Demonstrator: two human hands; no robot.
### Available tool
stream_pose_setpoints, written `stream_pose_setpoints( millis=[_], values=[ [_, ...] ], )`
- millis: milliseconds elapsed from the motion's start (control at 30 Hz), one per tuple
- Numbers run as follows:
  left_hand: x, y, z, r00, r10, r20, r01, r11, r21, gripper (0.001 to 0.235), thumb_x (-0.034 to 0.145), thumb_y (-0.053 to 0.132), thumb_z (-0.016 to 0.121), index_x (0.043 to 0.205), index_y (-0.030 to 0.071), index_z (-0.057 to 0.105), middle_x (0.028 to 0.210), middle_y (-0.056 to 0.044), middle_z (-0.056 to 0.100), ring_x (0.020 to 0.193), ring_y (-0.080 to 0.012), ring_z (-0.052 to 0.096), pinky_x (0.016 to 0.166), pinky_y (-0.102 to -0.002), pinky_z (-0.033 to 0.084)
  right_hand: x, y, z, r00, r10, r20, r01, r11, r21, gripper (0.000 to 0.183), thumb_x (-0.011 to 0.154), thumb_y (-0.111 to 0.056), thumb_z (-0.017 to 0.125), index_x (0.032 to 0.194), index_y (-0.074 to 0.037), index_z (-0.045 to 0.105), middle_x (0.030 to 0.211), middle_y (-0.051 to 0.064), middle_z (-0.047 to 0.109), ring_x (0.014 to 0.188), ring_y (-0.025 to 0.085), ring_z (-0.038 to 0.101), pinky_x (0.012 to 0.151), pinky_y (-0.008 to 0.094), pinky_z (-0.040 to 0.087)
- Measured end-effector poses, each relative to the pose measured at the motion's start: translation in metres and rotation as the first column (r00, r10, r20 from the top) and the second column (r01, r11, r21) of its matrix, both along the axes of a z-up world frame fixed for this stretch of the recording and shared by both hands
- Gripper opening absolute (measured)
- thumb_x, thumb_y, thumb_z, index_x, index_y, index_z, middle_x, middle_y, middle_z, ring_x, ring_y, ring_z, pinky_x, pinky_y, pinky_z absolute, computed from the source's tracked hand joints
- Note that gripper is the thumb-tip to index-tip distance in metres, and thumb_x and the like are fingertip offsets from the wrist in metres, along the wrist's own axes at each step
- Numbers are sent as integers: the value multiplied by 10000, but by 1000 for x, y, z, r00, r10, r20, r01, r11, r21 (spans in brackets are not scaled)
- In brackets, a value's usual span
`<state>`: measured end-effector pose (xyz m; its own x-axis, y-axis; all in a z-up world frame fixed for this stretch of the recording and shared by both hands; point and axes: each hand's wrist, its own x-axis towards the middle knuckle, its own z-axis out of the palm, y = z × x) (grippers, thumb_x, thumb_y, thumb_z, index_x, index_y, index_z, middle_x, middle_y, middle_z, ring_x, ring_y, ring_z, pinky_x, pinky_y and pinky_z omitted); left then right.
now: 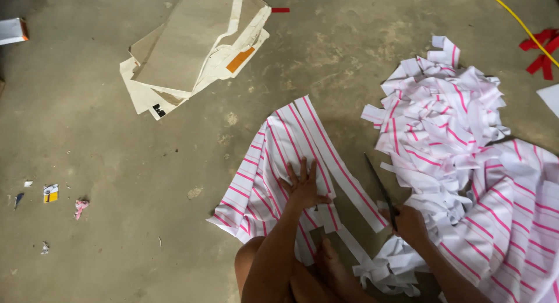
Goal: Cutting a piece of striped fabric into thin strips using scissors
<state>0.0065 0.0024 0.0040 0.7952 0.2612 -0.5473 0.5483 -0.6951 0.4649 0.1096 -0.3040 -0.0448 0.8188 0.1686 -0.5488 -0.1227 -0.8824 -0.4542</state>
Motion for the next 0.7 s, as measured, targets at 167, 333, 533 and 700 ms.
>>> stream_pose_setpoints(
  millis=[167, 333, 533, 700],
  values=[
    [-2, 0, 1, 1000, 12, 26, -11, 1000, -14, 1319, 712, 541, 835, 1663, 242, -29, 1719, -63, -191, 1464, -532, -313, 1051, -843, -163, -11, 1, 10, 1000, 1, 5, -2, 999, 54, 500, 753, -528, 781, 740, -32, 719, 662, 182, 711, 682, 363, 720, 708, 398, 576],
    [-7, -4, 8, 998, 20, 53, -18, 999, -37, 1357, 657, 621, 832, 1667, 249, 6, 1724, -71, -169, 1471, -530, -299, 1080, -836, -129, -13, -9, -29, 988, 57, 146, -45, 995, -86, 498, 878, -588, 603, 844, -123, 778, 827, 137, 766, 969, 400, 740, 895, 463, 590],
    [28, -25, 7, 999, -12, 36, -1, 943, 334, 875, 879, 563, 594, 1586, 125, 322, 1686, -209, 183, 1565, -446, -68, 1107, -795, 16, -34, 1, 2, 964, 26, 265, -17, 999, -39, 327, 895, -397, 562, 917, -153, 778, 851, 100, 784, 962, 370, 739, 922, 478, 578],
    [74, -35, -85, 912, -288, 293, 29, 756, 654, 308, 887, 192, 626, 1139, 36, 710, 1238, -199, 664, 1295, -407, 550, 1141, -797, 63, -37, 4, 4, 957, -110, 269, 75, 987, 139, 280, 868, -307, 550, 799, -141, 765, 745, 109, 760, 826, 358, 736, 802, 461, 580]
  ],
)
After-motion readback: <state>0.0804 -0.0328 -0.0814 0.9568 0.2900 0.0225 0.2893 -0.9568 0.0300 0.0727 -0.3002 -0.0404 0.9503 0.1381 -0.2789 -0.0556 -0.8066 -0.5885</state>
